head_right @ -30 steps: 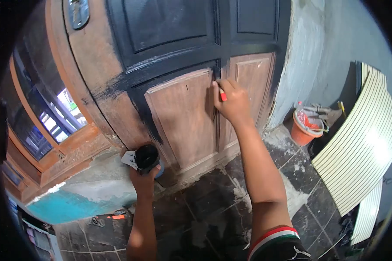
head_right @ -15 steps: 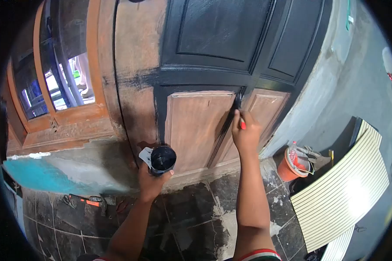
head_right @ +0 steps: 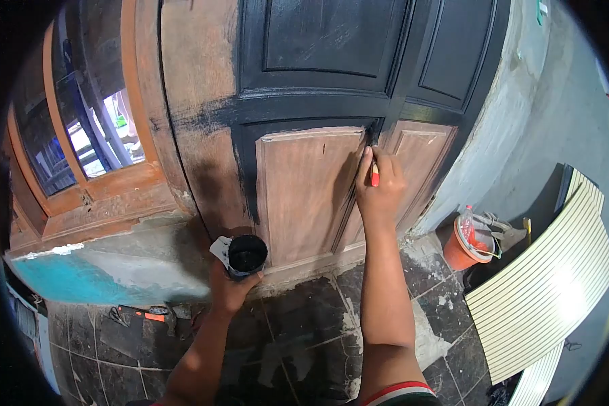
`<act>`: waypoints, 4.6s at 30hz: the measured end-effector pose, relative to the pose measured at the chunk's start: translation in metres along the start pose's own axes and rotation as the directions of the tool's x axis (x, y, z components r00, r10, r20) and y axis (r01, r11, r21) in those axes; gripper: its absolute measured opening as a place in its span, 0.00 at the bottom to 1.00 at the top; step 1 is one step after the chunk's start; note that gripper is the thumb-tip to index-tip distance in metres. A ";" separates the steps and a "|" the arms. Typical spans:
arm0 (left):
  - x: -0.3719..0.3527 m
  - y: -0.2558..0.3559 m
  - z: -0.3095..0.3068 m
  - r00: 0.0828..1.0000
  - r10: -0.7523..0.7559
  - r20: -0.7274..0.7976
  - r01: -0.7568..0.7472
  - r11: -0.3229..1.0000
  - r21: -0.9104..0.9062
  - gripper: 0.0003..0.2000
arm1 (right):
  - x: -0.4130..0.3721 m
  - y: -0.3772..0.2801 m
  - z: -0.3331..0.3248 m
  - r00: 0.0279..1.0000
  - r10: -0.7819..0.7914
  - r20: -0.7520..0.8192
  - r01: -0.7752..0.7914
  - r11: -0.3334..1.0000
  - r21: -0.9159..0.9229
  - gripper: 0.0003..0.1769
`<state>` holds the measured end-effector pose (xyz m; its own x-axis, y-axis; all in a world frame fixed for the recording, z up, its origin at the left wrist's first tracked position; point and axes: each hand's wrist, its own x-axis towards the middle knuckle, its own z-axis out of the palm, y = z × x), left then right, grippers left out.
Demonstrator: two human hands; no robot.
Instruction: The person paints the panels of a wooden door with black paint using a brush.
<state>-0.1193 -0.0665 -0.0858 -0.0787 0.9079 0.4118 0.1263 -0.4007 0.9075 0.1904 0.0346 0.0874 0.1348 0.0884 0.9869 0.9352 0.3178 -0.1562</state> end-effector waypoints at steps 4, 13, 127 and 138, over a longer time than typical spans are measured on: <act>0.000 0.019 -0.001 0.998 0.058 -0.012 -0.057 0.997 0.057 0.40 | 0.010 -0.009 -0.007 0.999 0.016 -0.039 -0.016 1.000 0.010 0.07; 0.002 0.014 0.000 0.996 0.084 0.005 -0.084 0.996 0.017 0.38 | 0.013 -0.004 -0.008 0.992 0.088 0.088 -0.087 0.996 -0.008 0.09; -0.009 0.059 0.038 0.992 0.013 0.128 -0.016 0.999 0.027 0.29 | 0.006 0.017 -0.028 0.994 0.066 0.090 -0.083 0.976 0.203 0.10; -0.009 0.063 0.044 0.994 -0.059 0.093 0.055 0.997 0.052 0.36 | -0.139 0.042 -0.037 0.468 0.261 0.844 -0.300 0.946 -0.126 0.14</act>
<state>-0.0667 -0.0943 -0.0355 0.0063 0.9376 0.3476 0.1734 -0.3434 0.9230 0.2227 0.0007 -0.0547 0.0313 0.9213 0.3876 0.8852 0.1546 -0.4388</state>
